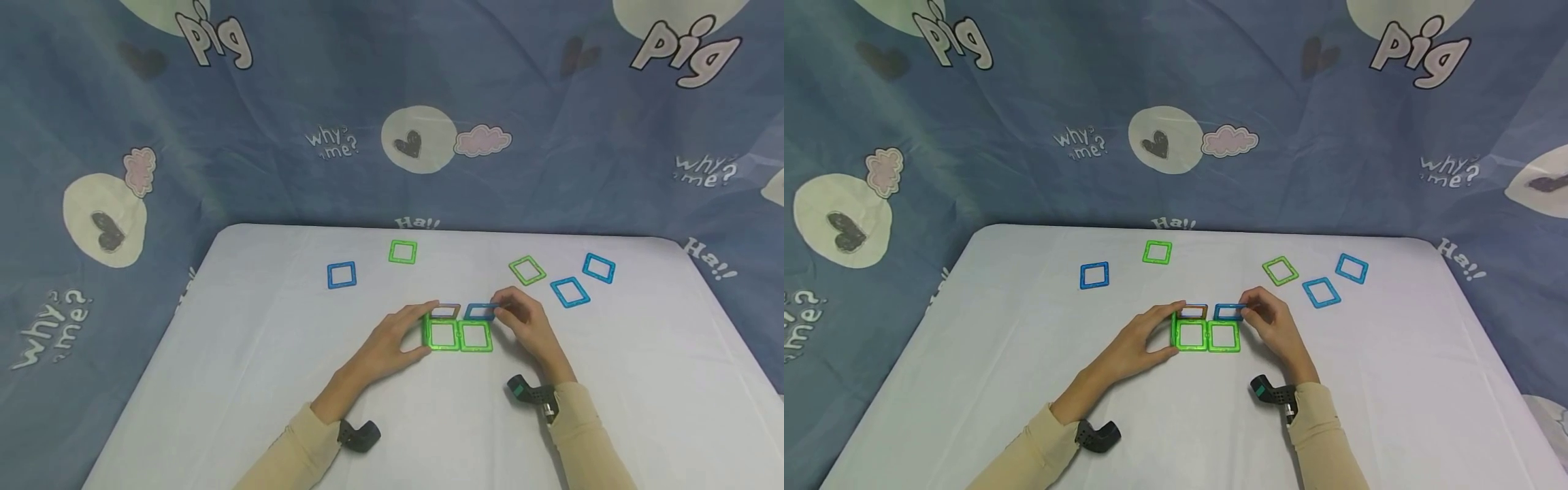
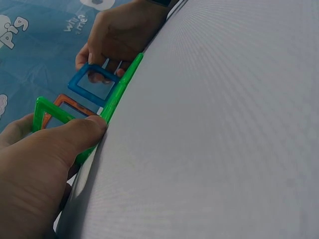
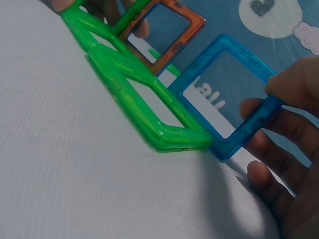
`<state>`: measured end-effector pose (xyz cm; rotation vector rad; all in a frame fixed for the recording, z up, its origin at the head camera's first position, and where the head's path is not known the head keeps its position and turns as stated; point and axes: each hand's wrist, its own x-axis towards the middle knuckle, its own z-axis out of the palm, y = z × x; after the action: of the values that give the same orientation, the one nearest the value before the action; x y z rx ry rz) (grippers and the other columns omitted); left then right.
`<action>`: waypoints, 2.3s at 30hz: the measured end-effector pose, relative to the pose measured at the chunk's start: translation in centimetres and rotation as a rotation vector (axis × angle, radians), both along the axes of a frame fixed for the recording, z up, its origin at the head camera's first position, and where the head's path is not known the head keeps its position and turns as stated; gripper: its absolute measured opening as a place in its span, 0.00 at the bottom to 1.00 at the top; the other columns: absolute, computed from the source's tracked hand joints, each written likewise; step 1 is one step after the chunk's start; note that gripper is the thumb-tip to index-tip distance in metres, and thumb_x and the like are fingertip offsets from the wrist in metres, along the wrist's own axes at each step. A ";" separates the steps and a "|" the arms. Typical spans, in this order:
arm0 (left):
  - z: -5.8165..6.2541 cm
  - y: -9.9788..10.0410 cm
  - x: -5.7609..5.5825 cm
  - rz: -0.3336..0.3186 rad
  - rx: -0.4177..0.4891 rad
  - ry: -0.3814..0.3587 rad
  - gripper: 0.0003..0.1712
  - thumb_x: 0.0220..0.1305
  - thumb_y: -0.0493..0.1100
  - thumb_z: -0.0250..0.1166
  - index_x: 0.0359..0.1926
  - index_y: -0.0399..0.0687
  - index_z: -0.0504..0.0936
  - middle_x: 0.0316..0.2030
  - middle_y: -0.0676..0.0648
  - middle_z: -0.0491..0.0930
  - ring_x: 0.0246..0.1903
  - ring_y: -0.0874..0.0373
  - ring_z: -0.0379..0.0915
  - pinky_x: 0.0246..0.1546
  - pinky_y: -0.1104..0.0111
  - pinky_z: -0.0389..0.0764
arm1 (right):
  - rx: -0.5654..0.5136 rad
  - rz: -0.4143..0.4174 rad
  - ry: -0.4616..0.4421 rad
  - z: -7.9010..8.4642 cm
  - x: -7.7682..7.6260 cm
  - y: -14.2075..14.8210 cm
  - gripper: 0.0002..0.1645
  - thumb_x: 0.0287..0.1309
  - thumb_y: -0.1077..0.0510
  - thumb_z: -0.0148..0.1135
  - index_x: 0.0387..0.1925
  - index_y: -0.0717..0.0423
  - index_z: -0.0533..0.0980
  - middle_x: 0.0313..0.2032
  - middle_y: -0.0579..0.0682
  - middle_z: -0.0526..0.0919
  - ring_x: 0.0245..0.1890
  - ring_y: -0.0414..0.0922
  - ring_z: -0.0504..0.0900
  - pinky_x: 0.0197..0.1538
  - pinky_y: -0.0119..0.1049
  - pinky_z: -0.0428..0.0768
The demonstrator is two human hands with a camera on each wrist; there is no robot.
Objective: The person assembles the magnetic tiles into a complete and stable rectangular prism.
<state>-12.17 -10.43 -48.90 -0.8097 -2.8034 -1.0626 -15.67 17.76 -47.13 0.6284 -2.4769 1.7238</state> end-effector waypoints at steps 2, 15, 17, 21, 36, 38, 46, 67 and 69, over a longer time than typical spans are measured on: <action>0.0 0.0 0.1 -0.001 0.002 -0.005 0.49 0.55 0.49 0.70 0.71 0.77 0.50 0.65 0.61 0.65 0.65 0.64 0.62 0.61 0.62 0.70 | -0.002 0.009 0.002 -0.7 -0.2 0.3 0.08 0.59 0.69 0.56 0.40 0.62 0.76 0.39 0.59 0.80 0.43 0.42 0.78 0.53 0.23 0.74; -0.2 0.1 0.2 -0.012 -0.018 0.001 0.48 0.57 0.50 0.68 0.72 0.74 0.49 0.66 0.58 0.65 0.66 0.60 0.62 0.62 0.59 0.69 | 0.077 0.039 -0.016 -1.6 -0.4 0.6 0.09 0.62 0.63 0.56 0.43 0.57 0.78 0.41 0.54 0.83 0.46 0.34 0.79 0.58 0.23 0.70; -0.2 0.1 0.2 -0.013 -0.021 0.001 0.48 0.57 0.50 0.68 0.72 0.73 0.50 0.66 0.58 0.65 0.66 0.60 0.62 0.62 0.59 0.69 | 0.069 0.043 -0.021 -1.6 -0.4 0.6 0.09 0.62 0.61 0.56 0.43 0.56 0.78 0.41 0.53 0.83 0.46 0.33 0.79 0.59 0.24 0.70; -0.2 0.1 0.2 -0.014 -0.018 0.009 0.48 0.57 0.50 0.68 0.72 0.73 0.49 0.66 0.58 0.65 0.66 0.61 0.62 0.61 0.59 0.69 | 0.066 0.045 -0.032 -1.6 -0.3 0.6 0.09 0.63 0.60 0.56 0.43 0.55 0.78 0.41 0.53 0.83 0.47 0.33 0.78 0.60 0.25 0.70; -0.2 0.1 0.2 -0.009 -0.010 0.009 0.49 0.56 0.50 0.69 0.71 0.78 0.48 0.66 0.60 0.65 0.66 0.63 0.61 0.62 0.60 0.69 | 0.096 0.031 -0.050 0.1 0.4 0.0 0.09 0.62 0.64 0.56 0.43 0.61 0.78 0.43 0.59 0.83 0.46 0.32 0.78 0.58 0.21 0.69; -0.1 0.1 0.3 -0.008 -0.008 0.007 0.49 0.56 0.50 0.69 0.71 0.78 0.48 0.66 0.60 0.65 0.66 0.63 0.61 0.62 0.60 0.69 | 0.102 0.022 -0.065 0.8 0.7 -0.3 0.10 0.62 0.64 0.56 0.43 0.62 0.78 0.43 0.59 0.83 0.47 0.32 0.79 0.58 0.22 0.70; -0.1 0.1 0.3 -0.007 -0.004 -0.001 0.49 0.56 0.49 0.69 0.71 0.79 0.48 0.66 0.60 0.65 0.66 0.63 0.61 0.62 0.59 0.69 | 0.108 0.008 -0.083 1.9 1.2 -0.6 0.10 0.61 0.63 0.57 0.43 0.61 0.79 0.43 0.56 0.84 0.47 0.33 0.79 0.57 0.24 0.71; 0.0 0.2 0.3 0.000 -0.016 -0.011 0.50 0.56 0.50 0.69 0.70 0.80 0.47 0.66 0.62 0.64 0.66 0.64 0.61 0.63 0.61 0.68 | 0.100 0.012 -0.066 -1.5 -0.3 0.5 0.09 0.63 0.57 0.58 0.43 0.50 0.79 0.42 0.48 0.84 0.47 0.33 0.79 0.58 0.25 0.71; 0.0 0.2 0.3 0.002 -0.019 -0.013 0.50 0.56 0.50 0.69 0.71 0.80 0.47 0.66 0.62 0.64 0.66 0.64 0.61 0.63 0.61 0.68 | 0.101 0.012 -0.069 -1.5 -0.3 0.5 0.09 0.63 0.58 0.58 0.43 0.51 0.79 0.42 0.49 0.84 0.47 0.33 0.79 0.58 0.24 0.71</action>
<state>-11.86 -10.21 -48.85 -0.8037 -2.8288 -1.0471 -15.98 18.26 -48.60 0.6021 -2.6262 1.6610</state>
